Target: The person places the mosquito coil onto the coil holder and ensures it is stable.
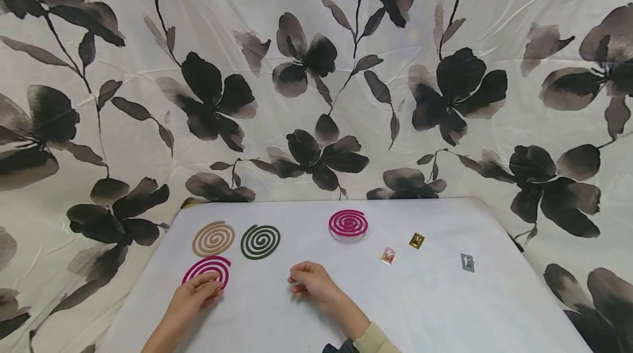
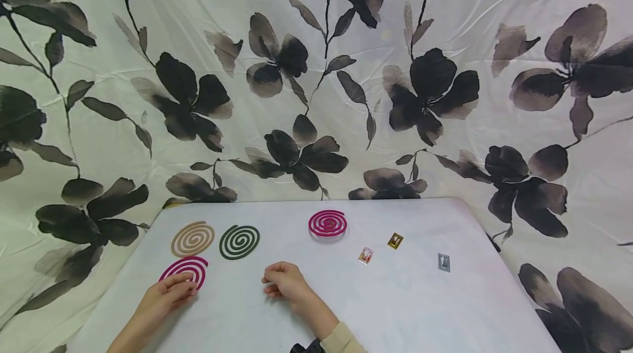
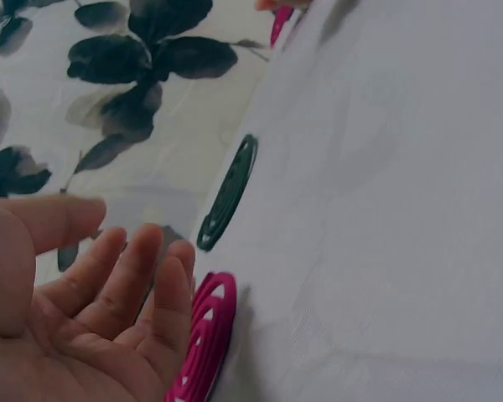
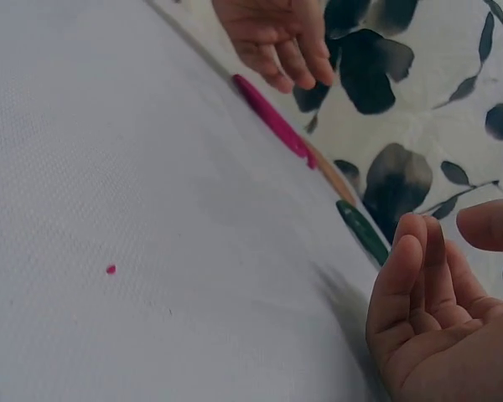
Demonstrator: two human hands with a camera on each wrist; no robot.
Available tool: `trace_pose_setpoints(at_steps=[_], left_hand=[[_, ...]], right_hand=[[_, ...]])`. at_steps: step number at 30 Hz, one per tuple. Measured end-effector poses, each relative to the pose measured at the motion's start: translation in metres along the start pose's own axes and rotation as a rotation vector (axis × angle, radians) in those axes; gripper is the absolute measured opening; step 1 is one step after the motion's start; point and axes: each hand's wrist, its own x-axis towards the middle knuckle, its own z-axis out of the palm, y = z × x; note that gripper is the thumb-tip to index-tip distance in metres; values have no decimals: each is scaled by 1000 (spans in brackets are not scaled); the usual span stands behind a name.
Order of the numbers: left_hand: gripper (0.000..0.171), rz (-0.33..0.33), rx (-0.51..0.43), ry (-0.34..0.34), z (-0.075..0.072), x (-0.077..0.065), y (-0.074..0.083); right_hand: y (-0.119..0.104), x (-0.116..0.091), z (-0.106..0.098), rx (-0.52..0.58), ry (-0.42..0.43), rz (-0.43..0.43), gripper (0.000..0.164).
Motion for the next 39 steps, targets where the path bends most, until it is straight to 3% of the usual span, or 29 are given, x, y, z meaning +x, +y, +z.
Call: trace_pose_setpoints(at_steps=[7, 13, 21, 27, 35, 39], left_hand=[[42, 52, 205, 57, -19, 0, -2], [35, 142, 404, 140, -36, 1, -6], [31, 231, 448, 179, -48, 6, -10], [34, 200, 533, 204, -53, 12, -16], [64, 92, 623, 176, -53, 19, -27], [71, 85, 644, 172, -56, 23, -30]], right_hand=[[3, 1, 7, 11, -20, -4, 25], [5, 1, 17, 4, -24, -5, 23], [7, 3, 31, 13, -42, 19, 16], [8, 4, 37, -1, -64, 31, 16], [10, 3, 42, 10, -60, 46, 14], [12, 6, 43, 27, -47, 60, 15]])
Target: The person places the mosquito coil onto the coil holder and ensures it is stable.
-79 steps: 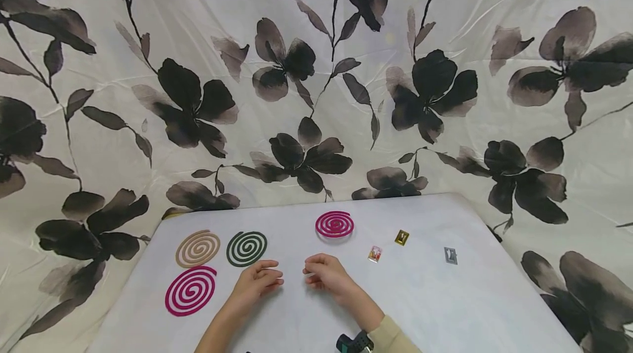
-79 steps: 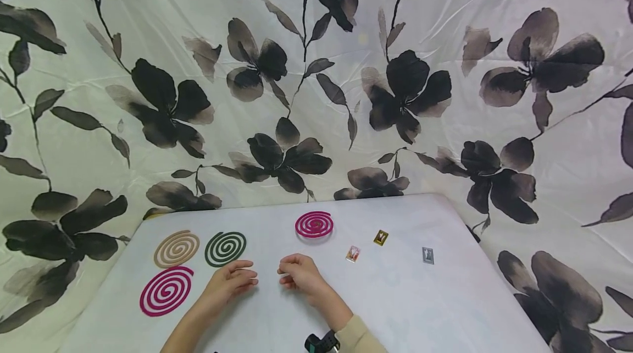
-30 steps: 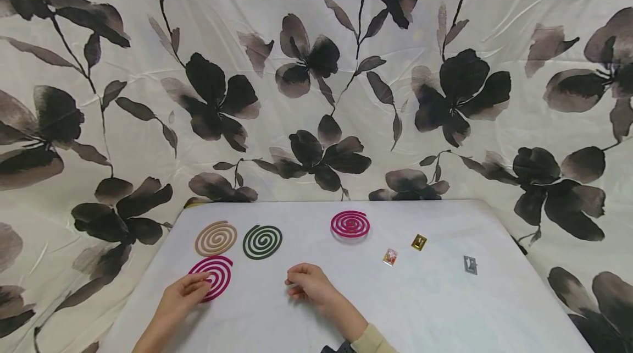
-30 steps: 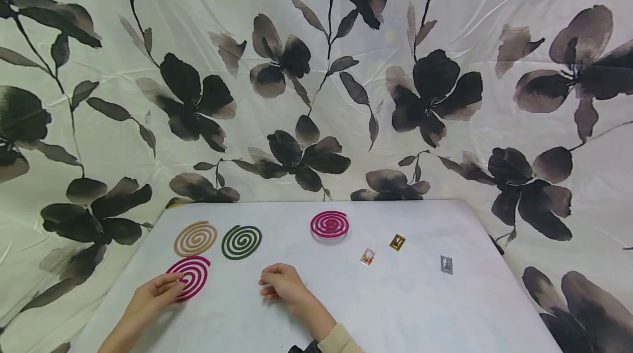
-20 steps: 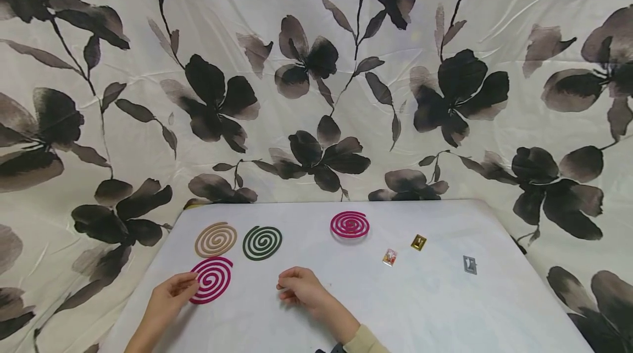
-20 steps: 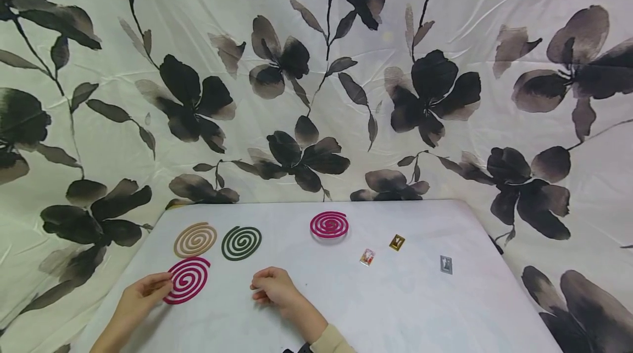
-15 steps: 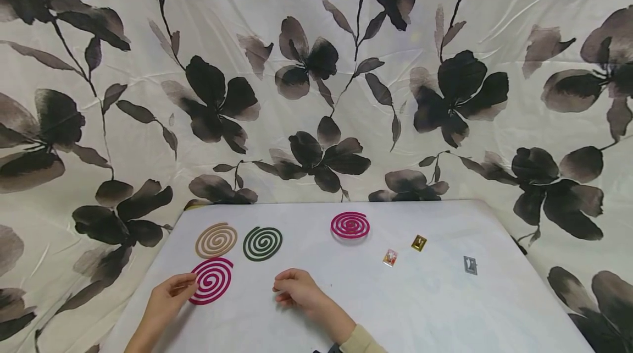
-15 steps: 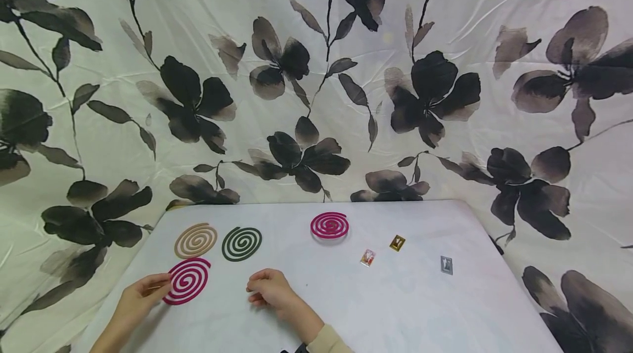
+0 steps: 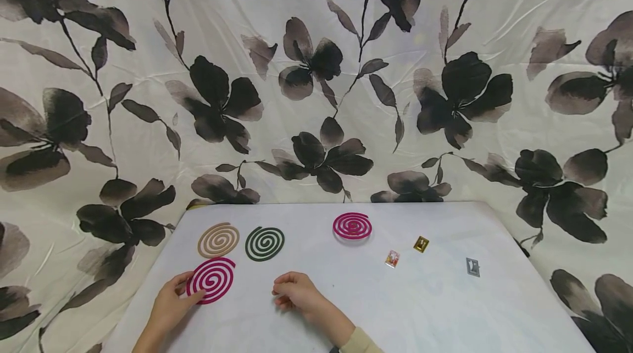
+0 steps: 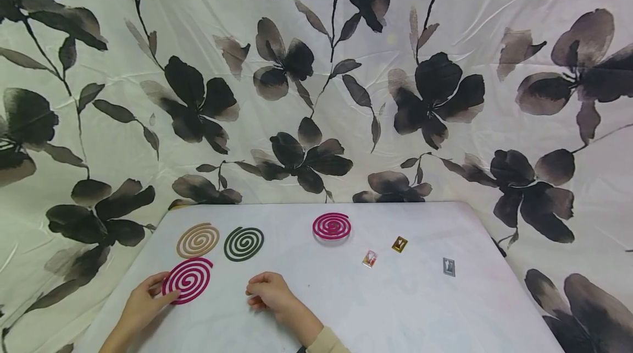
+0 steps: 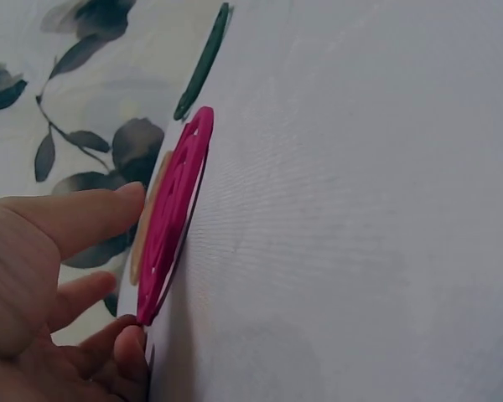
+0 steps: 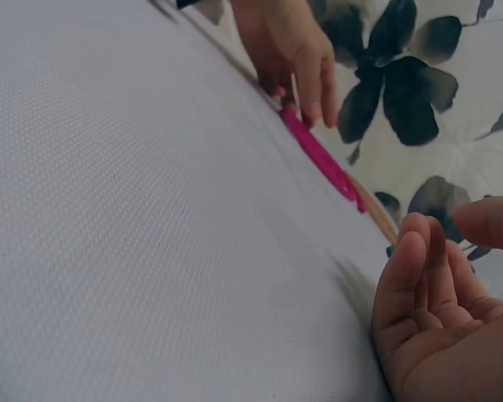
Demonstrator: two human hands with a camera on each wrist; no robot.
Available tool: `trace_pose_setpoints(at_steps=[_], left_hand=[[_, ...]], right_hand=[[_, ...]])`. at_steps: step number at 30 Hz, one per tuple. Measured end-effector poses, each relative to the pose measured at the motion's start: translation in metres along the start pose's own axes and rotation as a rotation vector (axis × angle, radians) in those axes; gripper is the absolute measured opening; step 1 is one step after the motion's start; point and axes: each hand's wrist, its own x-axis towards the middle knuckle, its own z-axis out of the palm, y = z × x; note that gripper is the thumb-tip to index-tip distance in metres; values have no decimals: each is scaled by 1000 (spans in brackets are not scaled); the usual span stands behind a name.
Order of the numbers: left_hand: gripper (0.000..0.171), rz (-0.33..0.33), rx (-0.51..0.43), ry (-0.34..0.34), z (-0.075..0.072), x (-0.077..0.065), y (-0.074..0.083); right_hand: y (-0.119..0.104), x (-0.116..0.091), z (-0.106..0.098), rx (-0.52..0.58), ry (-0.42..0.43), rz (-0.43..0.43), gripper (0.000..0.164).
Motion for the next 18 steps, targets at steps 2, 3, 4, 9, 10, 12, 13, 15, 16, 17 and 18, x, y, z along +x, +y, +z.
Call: trace_pose_setpoints(at_steps=[2, 3, 4, 9, 10, 12, 13, 15, 16, 17, 18], left_hand=[[75, 8, 12, -13, 0, 2, -2], [77, 11, 16, -19, 0, 3, -3], [78, 17, 20, -23, 0, 4, -3], [82, 56, 41, -25, 2, 7, 0], [82, 66, 47, -22, 3, 7, 1], [82, 81, 61, -14, 4, 6, 1], [81, 86, 66, -12, 5, 6, 1], [81, 91, 71, -11, 6, 6, 0], [81, 90, 71, -12, 7, 6, 0], [81, 90, 69, -13, 7, 6, 0], [81, 88, 67, -15, 8, 6, -1]], right_hand=[[0, 0, 0, 2, 1, 2, 16], [0, -1, 1, -2, -1, 0, 16], [-1, -2, 1, -6, -2, -2, 17], [-3, -4, 3, -19, -3, -23, 17], [-2, -3, 3, -22, -3, -27, 17], [-1, -2, 5, -24, -6, -32, 17], [-1, -1, 5, -25, -7, -34, 17], [0, -1, 7, -29, -8, -39, 17], [0, 0, 7, -32, -8, -41, 16], [1, 0, 8, -34, -7, -42, 16], [1, 1, 9, -38, -5, -44, 15]])
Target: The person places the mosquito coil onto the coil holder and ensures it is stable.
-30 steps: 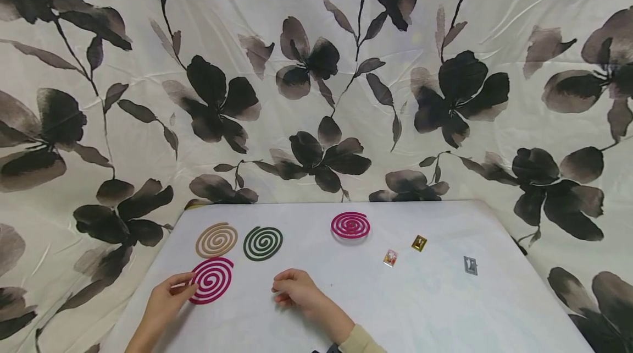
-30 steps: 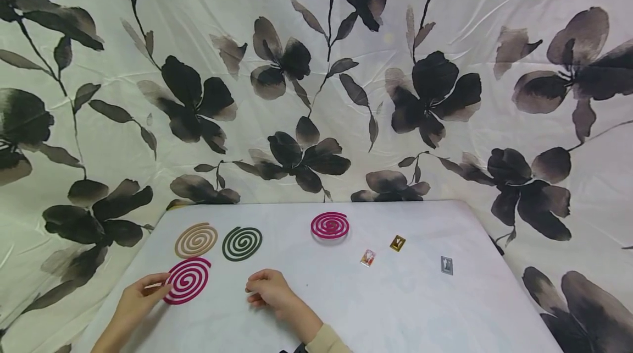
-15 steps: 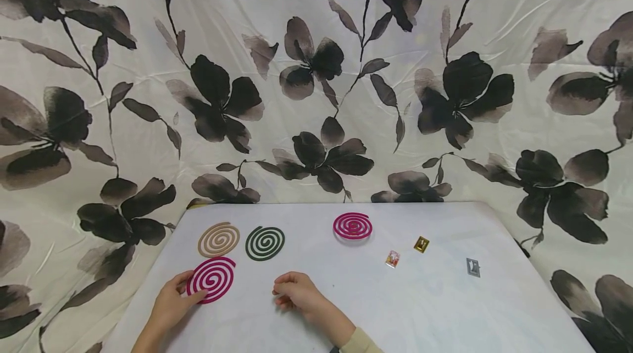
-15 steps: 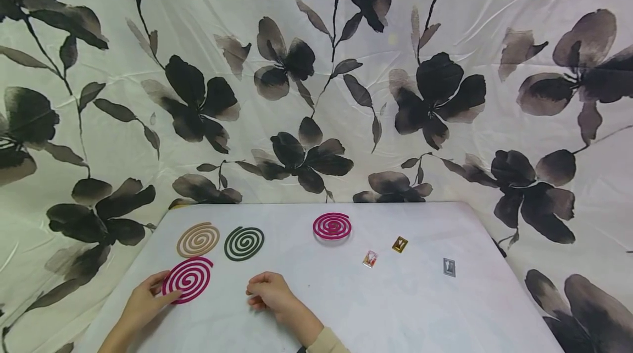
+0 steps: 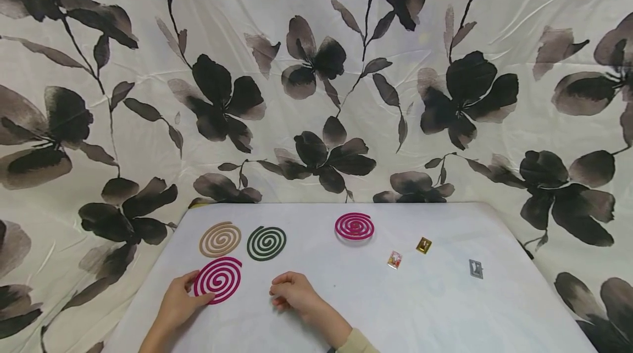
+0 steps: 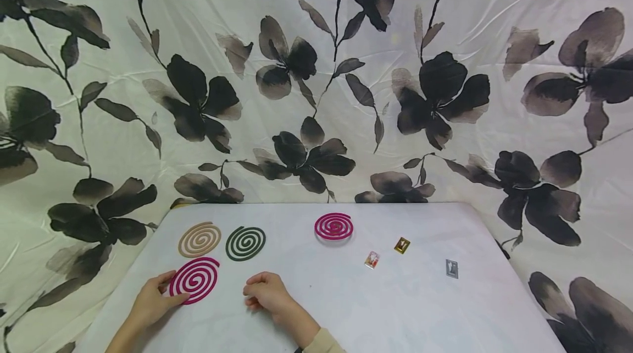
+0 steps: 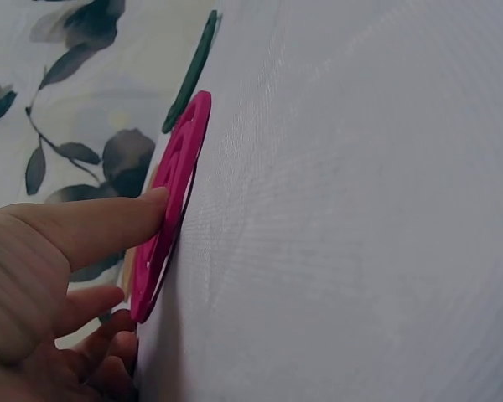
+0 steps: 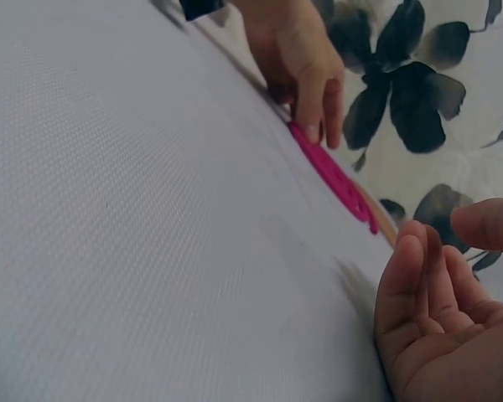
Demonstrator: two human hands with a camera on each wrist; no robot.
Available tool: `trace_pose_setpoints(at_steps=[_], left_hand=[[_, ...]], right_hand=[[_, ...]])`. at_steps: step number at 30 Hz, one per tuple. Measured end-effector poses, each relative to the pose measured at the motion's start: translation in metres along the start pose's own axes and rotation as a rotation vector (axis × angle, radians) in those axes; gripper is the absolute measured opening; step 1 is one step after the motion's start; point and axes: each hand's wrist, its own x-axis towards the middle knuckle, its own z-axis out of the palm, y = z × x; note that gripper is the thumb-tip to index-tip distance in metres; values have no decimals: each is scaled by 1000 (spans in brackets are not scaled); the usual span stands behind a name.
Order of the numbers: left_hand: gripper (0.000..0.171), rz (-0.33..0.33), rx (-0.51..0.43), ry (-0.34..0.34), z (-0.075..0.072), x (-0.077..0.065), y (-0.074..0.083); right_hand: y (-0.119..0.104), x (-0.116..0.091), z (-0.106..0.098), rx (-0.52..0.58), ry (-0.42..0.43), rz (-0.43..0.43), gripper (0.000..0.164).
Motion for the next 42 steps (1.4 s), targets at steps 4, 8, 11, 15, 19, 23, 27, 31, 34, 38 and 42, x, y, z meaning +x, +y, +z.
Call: trace_pose_setpoints(at_steps=[4, 8, 11, 15, 19, 23, 27, 31, 34, 38, 42], left_hand=[[82, -10, -12, -18, 1, 0, 3], [81, -27, -24, -36, 3, 0, 9], [78, -36, -24, -44, 5, 0, 12], [70, -37, 3, -27, 7, 1, 12], [63, -48, 19, -10, 6, 3, 10], [64, -74, 7, -24, 5, 5, 10], [65, -83, 8, -30, 5, 7, 12], [64, -80, 10, -30, 5, 9, 13], [63, -80, 14, -28, 5, 10, 13], [60, -95, 20, -27, 6, 12, 12], [60, -93, 31, -27, 6, 12, 13]], right_hand=[[2, 4, 5, -23, 11, -25, 13], [4, 6, 10, -22, 22, -55, 14], [5, 8, 13, -2, 26, -69, 16], [5, 10, 19, 4, 25, -75, 20], [4, 11, 27, -3, 35, -76, 22], [4, 13, 32, -11, 49, -72, 23], [2, 16, 36, -4, 53, -48, 25], [2, 17, 39, 4, 50, -22, 28], [2, 19, 41, 12, 43, -16, 30], [3, 22, 43, 27, 25, -12, 31], [5, 25, 46, 41, 11, -9, 32]])
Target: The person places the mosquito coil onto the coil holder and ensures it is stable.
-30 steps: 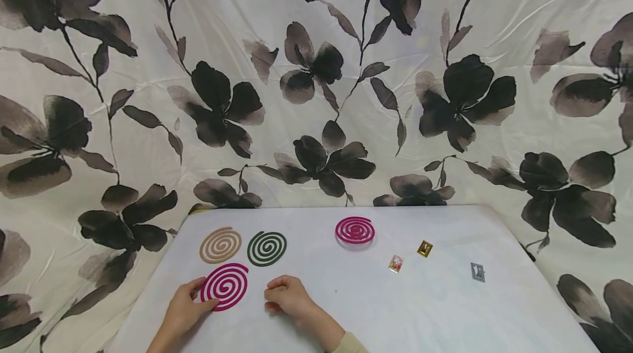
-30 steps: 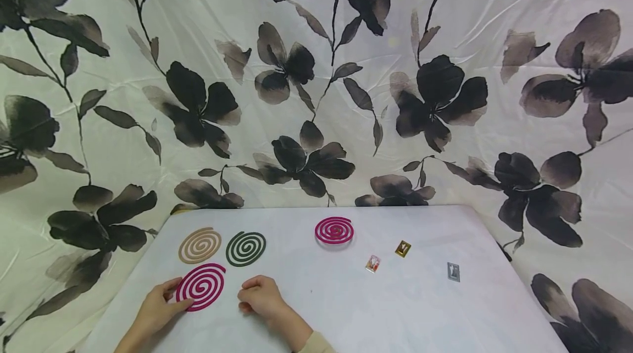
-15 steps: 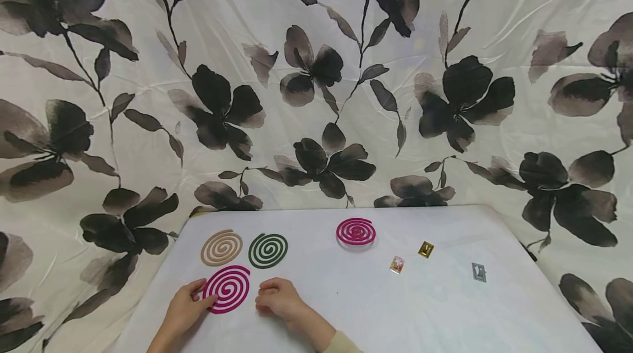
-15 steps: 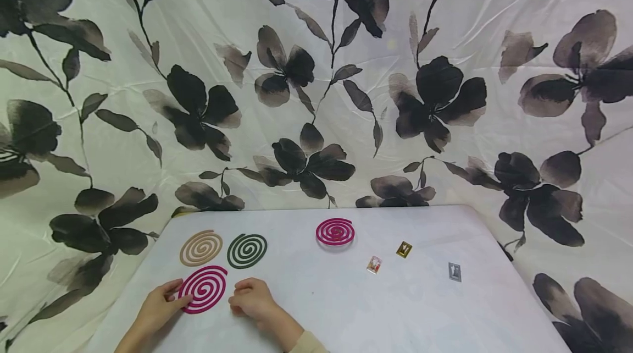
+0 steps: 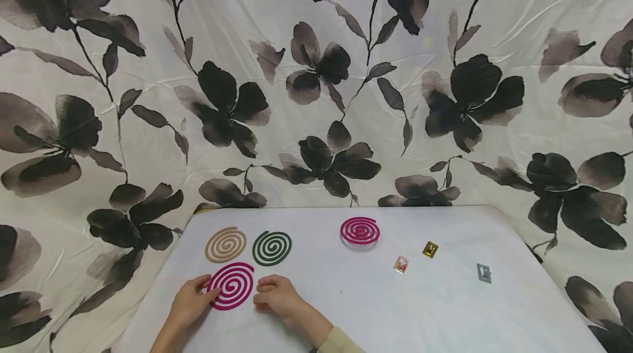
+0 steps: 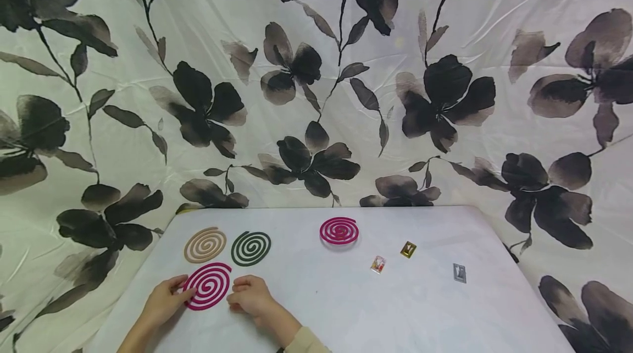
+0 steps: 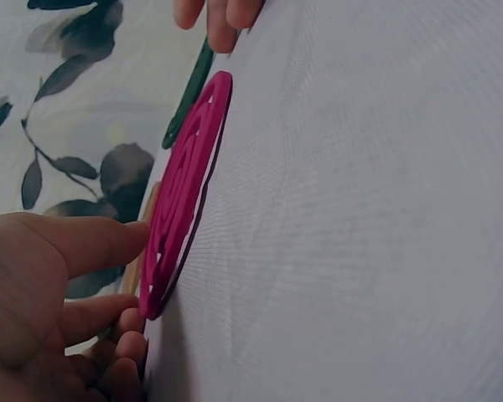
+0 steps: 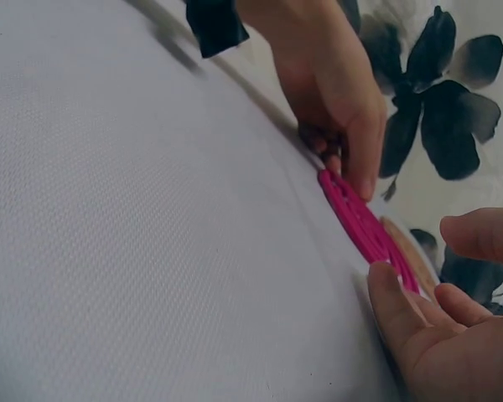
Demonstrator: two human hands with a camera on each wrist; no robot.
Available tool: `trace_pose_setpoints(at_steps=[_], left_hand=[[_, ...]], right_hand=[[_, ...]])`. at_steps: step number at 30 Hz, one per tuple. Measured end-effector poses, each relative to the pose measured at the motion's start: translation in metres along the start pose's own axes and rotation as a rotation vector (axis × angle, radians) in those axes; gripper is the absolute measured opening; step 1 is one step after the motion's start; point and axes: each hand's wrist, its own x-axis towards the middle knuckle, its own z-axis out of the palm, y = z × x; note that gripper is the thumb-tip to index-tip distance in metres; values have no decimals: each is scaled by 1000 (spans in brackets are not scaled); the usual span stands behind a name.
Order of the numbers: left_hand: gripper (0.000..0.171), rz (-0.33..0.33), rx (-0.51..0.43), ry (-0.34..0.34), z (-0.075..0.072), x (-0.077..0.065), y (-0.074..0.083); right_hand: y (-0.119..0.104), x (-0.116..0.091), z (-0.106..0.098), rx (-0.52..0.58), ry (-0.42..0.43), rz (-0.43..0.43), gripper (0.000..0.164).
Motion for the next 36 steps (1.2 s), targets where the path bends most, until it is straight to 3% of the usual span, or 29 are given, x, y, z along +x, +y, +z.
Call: trace_pose_setpoints(at_steps=[7, 24, 36], left_hand=[[58, 28, -5, 2, -1, 1, 1], [56, -38, -30, 9, 4, 1, 1], [55, -88, -93, 46, 1, -2, 0]], right_hand=[[0, 4, 3, 18, 12, 9, 33], [4, 7, 10, 70, 20, 7, 35], [1, 5, 19, 79, 74, 2, 35]])
